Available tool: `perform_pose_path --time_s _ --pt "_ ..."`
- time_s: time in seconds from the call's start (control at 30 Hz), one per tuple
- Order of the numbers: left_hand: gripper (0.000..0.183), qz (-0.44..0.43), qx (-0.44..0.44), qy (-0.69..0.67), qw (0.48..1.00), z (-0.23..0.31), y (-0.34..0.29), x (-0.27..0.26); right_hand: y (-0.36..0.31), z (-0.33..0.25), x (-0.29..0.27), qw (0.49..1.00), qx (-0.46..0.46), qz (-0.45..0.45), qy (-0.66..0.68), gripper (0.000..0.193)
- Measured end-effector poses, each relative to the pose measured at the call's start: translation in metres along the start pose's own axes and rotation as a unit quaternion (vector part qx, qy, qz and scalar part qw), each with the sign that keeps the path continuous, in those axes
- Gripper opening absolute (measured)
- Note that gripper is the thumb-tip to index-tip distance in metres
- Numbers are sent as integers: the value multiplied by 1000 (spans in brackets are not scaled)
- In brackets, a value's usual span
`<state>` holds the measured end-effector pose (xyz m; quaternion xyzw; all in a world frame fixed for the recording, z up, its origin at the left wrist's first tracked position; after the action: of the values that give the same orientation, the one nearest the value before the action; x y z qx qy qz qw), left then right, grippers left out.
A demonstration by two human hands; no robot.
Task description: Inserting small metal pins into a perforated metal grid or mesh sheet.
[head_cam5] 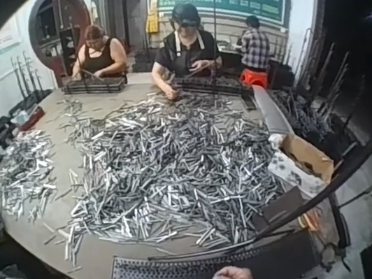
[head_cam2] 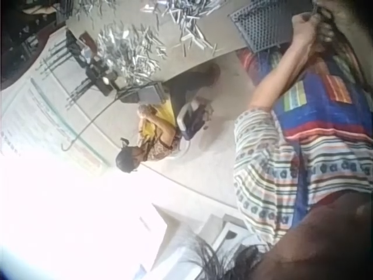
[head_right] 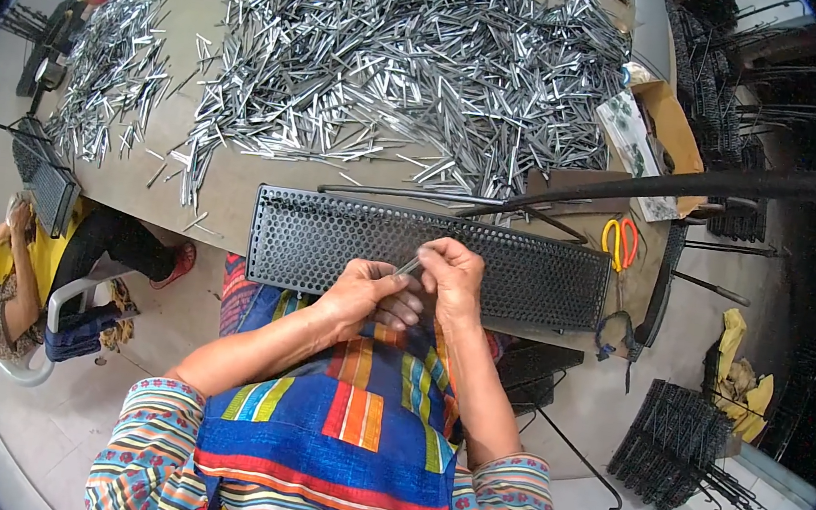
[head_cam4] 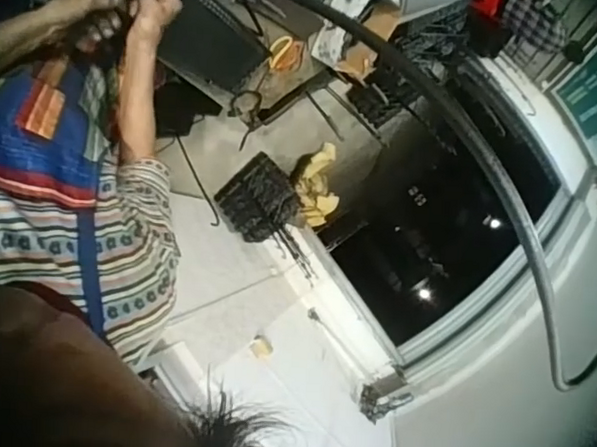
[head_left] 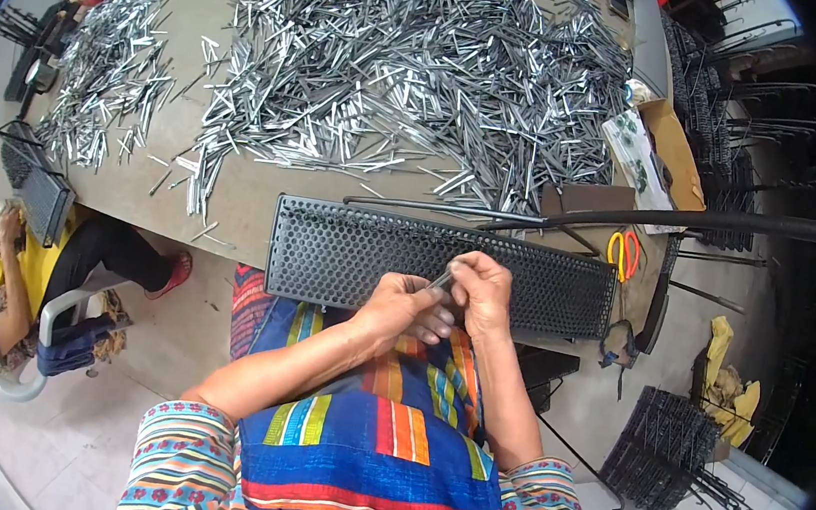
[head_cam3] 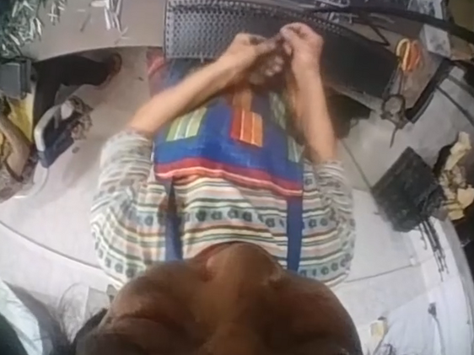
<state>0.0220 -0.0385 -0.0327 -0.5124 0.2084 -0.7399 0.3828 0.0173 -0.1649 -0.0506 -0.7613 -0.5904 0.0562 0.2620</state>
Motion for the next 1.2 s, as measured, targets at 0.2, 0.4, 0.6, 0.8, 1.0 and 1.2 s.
perform_pose_path --time_s 0.2,0.4,0.6,0.8,1.0,1.2 --pt "20 -21 25 9 999 -6 3 1 1 -5 -6 999 4 42 4 2" --pt "19 21 115 149 982 5 2 1 -2 -19 -27 980 -123 154 15 3" --pt "23 90 414 486 765 30 5 -17 2 -43 -31 922 -263 227 -171 7" --pt "18 52 285 356 888 32 21 -28 -5 -69 -11 807 -398 230 -372 6" --pt "17 25 312 388 867 30 24 -28 0 -58 -20 867 -331 233 -291 4" --pt "17 23 294 376 879 28 24 -28 -1 -54 -24 834 -356 257 -334 4"
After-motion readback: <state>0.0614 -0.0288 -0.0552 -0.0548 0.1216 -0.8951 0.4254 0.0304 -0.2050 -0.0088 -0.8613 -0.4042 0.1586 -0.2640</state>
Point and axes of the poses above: each hand's wrist, its own y-axis towards the middle knuckle, its own x-axis out of the palm, z = x × y, the point moved 7 cm from there along y, towards the middle knuckle, and after that the axes turned 8 degrees about -y, right-handed, at the moved point
